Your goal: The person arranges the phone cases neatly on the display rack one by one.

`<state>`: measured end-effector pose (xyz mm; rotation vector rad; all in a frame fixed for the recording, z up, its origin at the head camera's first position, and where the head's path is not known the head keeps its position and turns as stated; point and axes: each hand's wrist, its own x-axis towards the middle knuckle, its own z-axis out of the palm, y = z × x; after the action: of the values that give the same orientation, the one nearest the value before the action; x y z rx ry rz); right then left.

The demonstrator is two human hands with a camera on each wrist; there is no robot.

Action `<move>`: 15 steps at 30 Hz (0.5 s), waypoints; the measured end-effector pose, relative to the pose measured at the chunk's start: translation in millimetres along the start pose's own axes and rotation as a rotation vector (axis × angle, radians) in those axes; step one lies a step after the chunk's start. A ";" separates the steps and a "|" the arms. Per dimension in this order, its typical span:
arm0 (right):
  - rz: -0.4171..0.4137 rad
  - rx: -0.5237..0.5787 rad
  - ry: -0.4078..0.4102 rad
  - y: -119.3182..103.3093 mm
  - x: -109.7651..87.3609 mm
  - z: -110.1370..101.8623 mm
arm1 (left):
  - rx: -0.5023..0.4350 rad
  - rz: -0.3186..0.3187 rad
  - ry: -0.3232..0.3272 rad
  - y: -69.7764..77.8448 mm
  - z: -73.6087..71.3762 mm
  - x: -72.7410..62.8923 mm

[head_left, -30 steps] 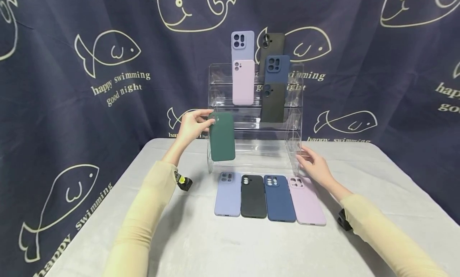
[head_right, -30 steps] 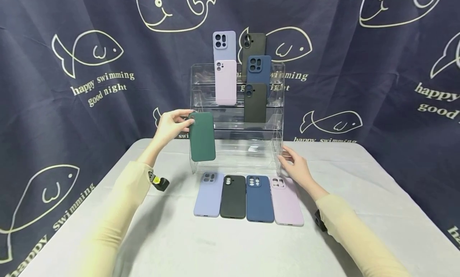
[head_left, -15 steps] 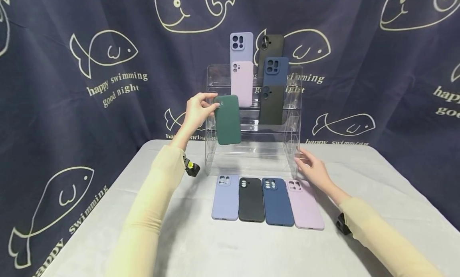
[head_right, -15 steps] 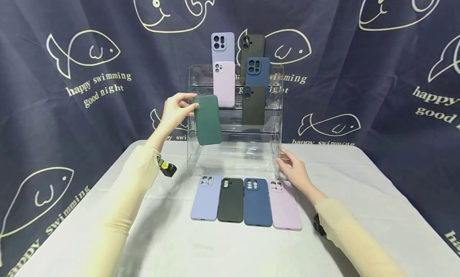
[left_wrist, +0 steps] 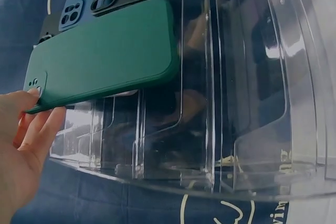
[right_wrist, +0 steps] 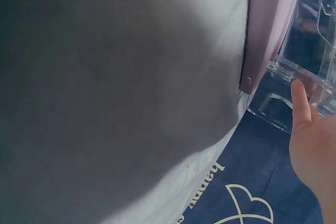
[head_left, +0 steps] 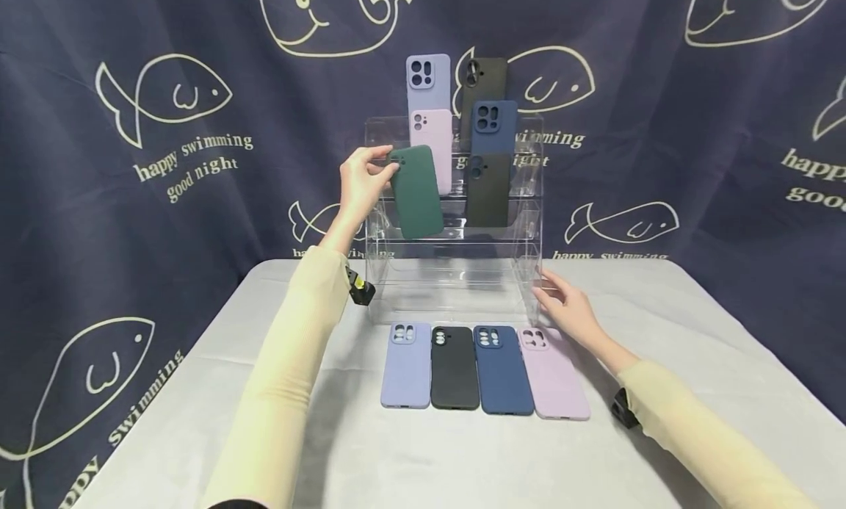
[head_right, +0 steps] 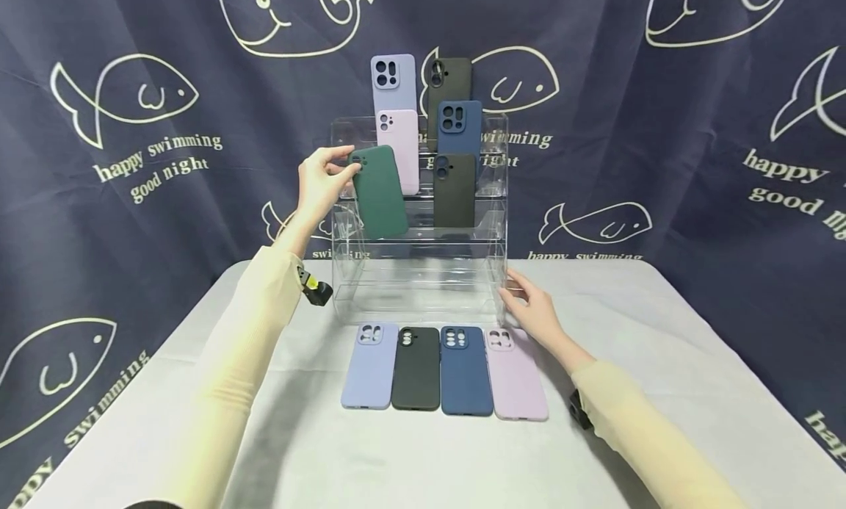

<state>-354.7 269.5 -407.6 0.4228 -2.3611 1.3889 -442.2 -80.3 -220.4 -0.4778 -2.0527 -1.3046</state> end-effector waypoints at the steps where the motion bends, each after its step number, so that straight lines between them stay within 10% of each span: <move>1: 0.001 -0.002 -0.002 1.8 1.1 0.5 | -0.001 0.001 0.009 0.0 1.1 1.4; 15: 0.005 -0.004 0.001 -10.4 -0.4 -0.8 | 0.035 0.091 0.158 -11.1 33.9 12.1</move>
<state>-349.7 265.3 -399.4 0.4158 -2.3654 1.3862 -468.9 -55.2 -229.3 -0.4332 -1.8982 -1.2118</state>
